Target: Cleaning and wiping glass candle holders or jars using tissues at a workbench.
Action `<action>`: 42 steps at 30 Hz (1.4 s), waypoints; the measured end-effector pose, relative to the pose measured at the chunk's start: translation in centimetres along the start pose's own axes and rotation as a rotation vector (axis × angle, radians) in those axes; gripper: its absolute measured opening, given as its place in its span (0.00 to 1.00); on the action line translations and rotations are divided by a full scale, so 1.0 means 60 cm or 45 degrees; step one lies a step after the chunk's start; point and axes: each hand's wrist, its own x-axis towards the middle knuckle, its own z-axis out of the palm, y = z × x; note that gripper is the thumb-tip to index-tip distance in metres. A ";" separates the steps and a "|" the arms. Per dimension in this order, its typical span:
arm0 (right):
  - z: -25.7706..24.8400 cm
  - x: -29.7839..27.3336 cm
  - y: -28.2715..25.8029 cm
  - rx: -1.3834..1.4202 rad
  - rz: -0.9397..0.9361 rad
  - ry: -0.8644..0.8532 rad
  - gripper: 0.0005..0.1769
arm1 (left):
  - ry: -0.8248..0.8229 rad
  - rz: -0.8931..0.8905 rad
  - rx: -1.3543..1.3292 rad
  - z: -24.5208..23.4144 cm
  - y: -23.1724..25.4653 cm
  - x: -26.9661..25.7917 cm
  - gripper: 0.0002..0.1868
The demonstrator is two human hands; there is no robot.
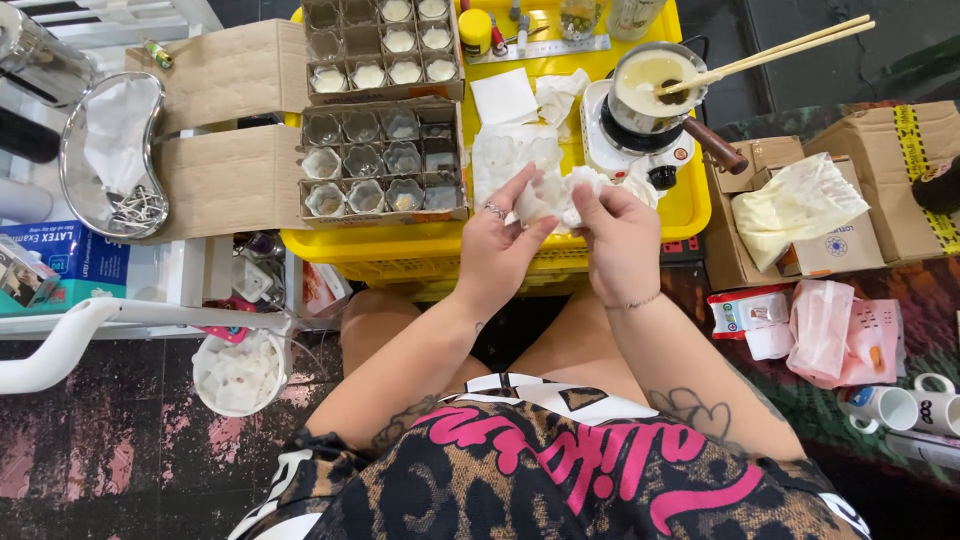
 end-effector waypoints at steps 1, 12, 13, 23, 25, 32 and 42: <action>-0.002 0.008 -0.005 0.000 -0.001 0.001 0.12 | -0.001 0.000 -0.001 0.002 0.005 0.007 0.34; -0.043 0.061 -0.008 -0.223 -0.156 -0.145 0.12 | 0.068 0.122 0.458 -0.027 -0.018 0.061 0.32; -0.038 0.062 -0.008 -0.223 -0.154 -0.142 0.12 | 0.067 0.118 0.457 -0.032 -0.026 0.062 0.32; 0.032 0.070 -0.005 -1.068 -0.430 -0.278 0.10 | 0.023 0.158 0.543 -0.067 -0.013 0.064 0.35; 0.029 0.074 -0.001 -1.121 -0.407 -0.273 0.10 | 0.023 0.207 0.719 -0.073 -0.008 0.060 0.36; 0.044 0.070 -0.004 -1.194 -0.685 -0.451 0.10 | -0.095 0.113 0.561 -0.105 -0.024 0.060 0.34; 0.019 0.095 0.045 -0.912 -0.051 -0.502 0.11 | -0.038 0.157 0.756 -0.106 -0.029 0.058 0.34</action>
